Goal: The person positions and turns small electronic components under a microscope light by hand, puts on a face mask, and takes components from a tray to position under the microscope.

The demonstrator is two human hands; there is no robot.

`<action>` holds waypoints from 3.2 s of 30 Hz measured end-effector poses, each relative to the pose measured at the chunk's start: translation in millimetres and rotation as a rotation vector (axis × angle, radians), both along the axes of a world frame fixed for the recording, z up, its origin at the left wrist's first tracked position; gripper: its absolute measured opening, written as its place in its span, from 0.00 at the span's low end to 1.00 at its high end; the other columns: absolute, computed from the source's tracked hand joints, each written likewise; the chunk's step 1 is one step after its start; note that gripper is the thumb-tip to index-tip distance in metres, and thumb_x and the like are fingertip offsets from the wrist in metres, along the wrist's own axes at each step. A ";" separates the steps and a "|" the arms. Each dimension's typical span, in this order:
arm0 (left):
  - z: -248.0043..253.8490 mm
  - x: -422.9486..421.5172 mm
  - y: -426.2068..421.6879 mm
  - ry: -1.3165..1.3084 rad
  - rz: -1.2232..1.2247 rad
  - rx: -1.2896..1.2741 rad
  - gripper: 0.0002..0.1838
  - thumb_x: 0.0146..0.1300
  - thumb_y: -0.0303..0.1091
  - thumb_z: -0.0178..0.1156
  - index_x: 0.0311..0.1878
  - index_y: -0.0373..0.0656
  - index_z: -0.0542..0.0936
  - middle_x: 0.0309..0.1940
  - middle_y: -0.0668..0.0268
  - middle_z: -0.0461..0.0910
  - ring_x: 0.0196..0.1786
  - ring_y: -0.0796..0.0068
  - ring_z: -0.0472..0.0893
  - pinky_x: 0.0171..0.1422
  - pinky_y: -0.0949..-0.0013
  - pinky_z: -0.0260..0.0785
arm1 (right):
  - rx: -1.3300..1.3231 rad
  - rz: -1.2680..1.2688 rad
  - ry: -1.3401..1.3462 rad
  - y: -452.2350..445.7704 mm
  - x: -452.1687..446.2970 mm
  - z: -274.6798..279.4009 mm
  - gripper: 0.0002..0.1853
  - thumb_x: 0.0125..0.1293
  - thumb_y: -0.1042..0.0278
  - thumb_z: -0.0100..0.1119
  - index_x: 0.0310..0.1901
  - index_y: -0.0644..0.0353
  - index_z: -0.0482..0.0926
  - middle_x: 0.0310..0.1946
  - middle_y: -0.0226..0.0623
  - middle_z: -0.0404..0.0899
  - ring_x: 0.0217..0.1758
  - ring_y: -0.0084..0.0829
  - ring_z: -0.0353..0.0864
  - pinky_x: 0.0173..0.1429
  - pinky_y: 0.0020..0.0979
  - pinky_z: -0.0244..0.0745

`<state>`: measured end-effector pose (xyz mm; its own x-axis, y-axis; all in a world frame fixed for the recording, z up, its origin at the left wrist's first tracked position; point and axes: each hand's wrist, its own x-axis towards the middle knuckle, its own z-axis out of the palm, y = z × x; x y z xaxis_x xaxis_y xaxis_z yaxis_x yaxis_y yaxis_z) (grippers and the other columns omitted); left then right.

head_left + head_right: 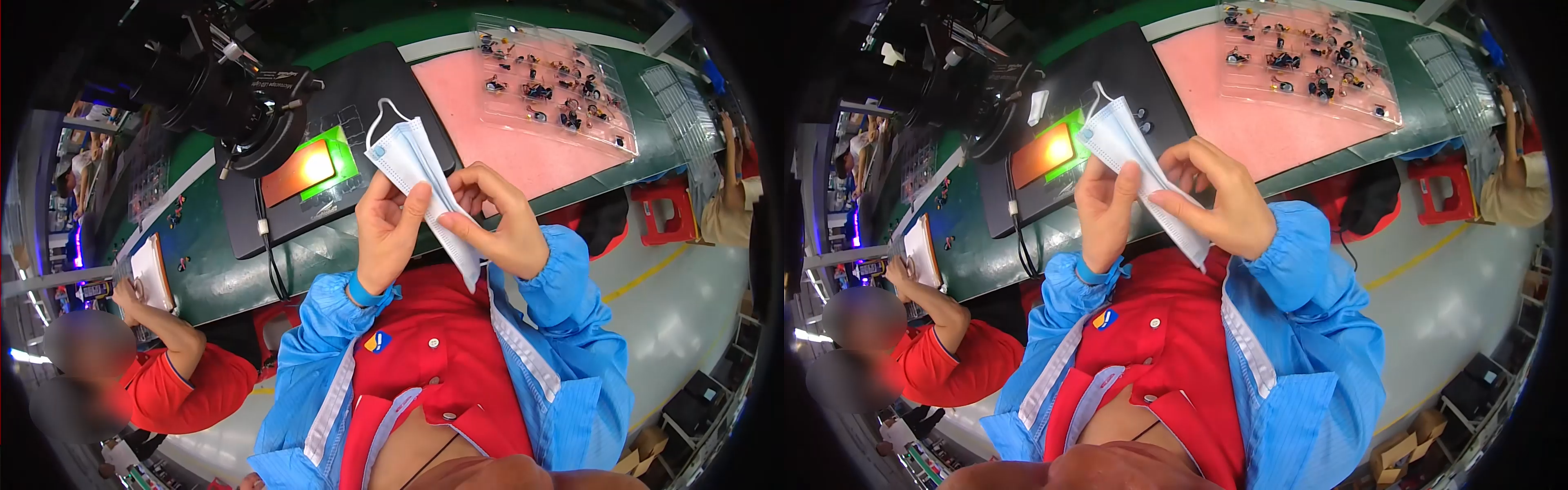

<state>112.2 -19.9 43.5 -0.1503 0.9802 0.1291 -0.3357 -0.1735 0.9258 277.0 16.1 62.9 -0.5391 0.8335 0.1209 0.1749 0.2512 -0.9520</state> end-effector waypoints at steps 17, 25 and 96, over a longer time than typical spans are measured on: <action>7.3 -2.4 -6.1 0.401 0.239 0.148 0.11 0.60 0.20 0.62 0.45 0.33 0.73 0.39 0.63 0.76 0.42 0.76 0.80 0.38 0.76 0.79 | -0.544 0.249 0.381 7.1 -4.3 -11.9 0.15 0.61 0.72 0.66 0.44 0.62 0.71 0.37 0.27 0.72 0.41 0.17 0.73 0.45 0.20 0.71; 4.4 -22.3 -12.0 0.498 0.333 0.176 0.11 0.60 0.20 0.62 0.45 0.32 0.73 0.39 0.63 0.74 0.43 0.75 0.80 0.39 0.75 0.80 | -0.017 0.233 0.181 30.1 13.3 -9.2 0.14 0.62 0.77 0.60 0.47 0.63 0.69 0.45 0.35 0.73 0.46 0.23 0.74 0.53 0.25 0.69; 22.5 -54.9 -34.9 0.789 0.354 0.279 0.18 0.43 0.21 0.69 0.41 0.40 0.82 0.33 0.63 0.75 0.34 0.68 0.77 0.36 0.69 0.69 | 0.780 -0.320 -1.005 447.2 -127.6 -126.5 0.15 0.66 0.60 0.50 0.51 0.57 0.70 0.46 0.51 0.78 0.41 0.57 0.81 0.44 0.51 0.78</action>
